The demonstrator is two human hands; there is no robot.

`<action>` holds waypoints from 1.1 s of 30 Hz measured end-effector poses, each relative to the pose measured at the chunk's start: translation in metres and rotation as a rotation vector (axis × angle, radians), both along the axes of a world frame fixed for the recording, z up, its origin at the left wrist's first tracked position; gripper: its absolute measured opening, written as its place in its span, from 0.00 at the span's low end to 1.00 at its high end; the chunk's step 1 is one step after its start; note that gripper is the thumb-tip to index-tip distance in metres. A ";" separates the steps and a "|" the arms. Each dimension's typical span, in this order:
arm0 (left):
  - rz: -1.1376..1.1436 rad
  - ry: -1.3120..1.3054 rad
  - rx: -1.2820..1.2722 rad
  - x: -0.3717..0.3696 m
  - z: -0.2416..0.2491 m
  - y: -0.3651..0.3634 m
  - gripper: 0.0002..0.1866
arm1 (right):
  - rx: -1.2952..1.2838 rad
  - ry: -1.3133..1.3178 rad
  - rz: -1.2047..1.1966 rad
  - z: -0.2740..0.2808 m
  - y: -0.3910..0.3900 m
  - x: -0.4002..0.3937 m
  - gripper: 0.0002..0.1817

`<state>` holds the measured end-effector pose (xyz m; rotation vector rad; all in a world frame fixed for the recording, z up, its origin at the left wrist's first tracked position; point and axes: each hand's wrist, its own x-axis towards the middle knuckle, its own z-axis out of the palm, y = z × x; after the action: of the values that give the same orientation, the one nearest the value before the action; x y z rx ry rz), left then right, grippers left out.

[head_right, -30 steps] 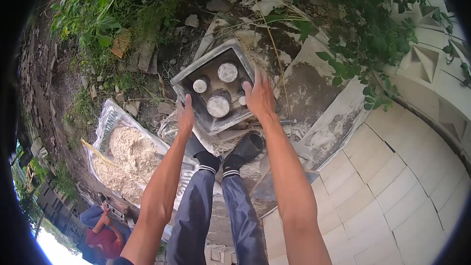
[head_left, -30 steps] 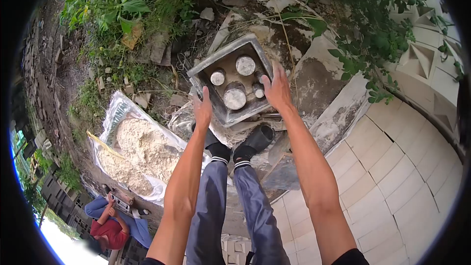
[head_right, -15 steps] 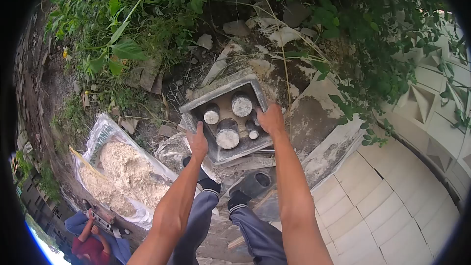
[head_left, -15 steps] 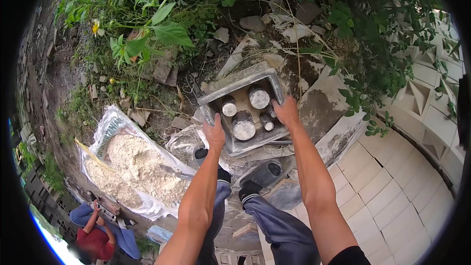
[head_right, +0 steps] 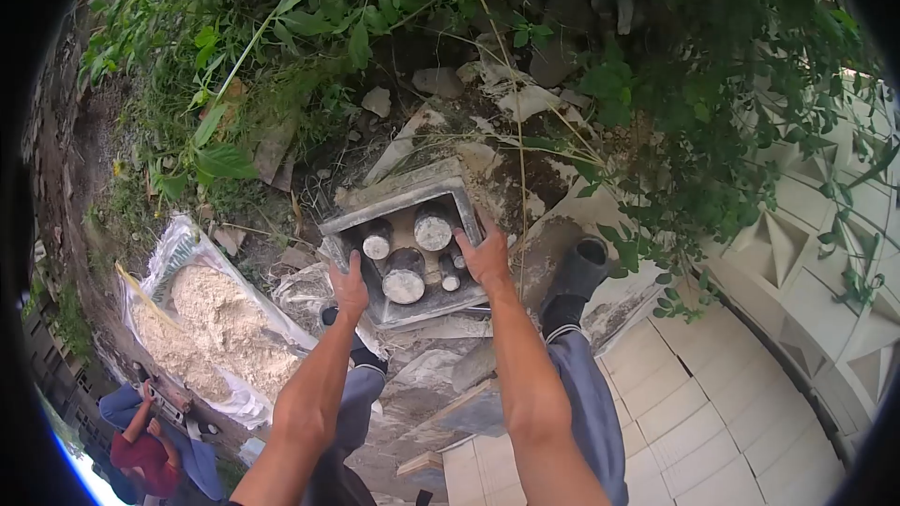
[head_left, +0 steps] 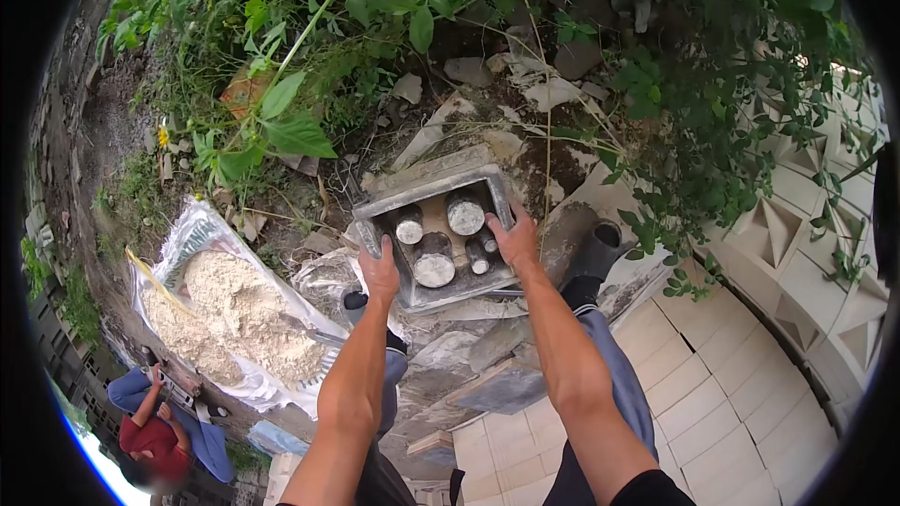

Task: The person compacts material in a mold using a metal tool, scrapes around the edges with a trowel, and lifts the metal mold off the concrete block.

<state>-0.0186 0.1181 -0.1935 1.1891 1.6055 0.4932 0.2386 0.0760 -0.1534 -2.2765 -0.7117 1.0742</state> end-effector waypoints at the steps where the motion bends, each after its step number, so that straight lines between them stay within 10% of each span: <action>1: -0.127 0.113 0.103 -0.014 -0.017 -0.013 0.26 | 0.017 0.001 0.001 -0.003 -0.001 0.000 0.33; 22: 0.099 0.103 -0.014 0.004 0.008 0.004 0.37 | -0.027 0.182 0.039 -0.010 -0.009 0.006 0.33; 33: 0.132 0.008 0.121 0.004 0.007 0.003 0.28 | 0.147 0.020 0.052 -0.029 -0.016 0.004 0.30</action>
<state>-0.0149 0.1208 -0.1863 1.1800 1.6882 0.6800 0.2430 0.0603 -0.1821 -2.1314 -0.8183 1.0315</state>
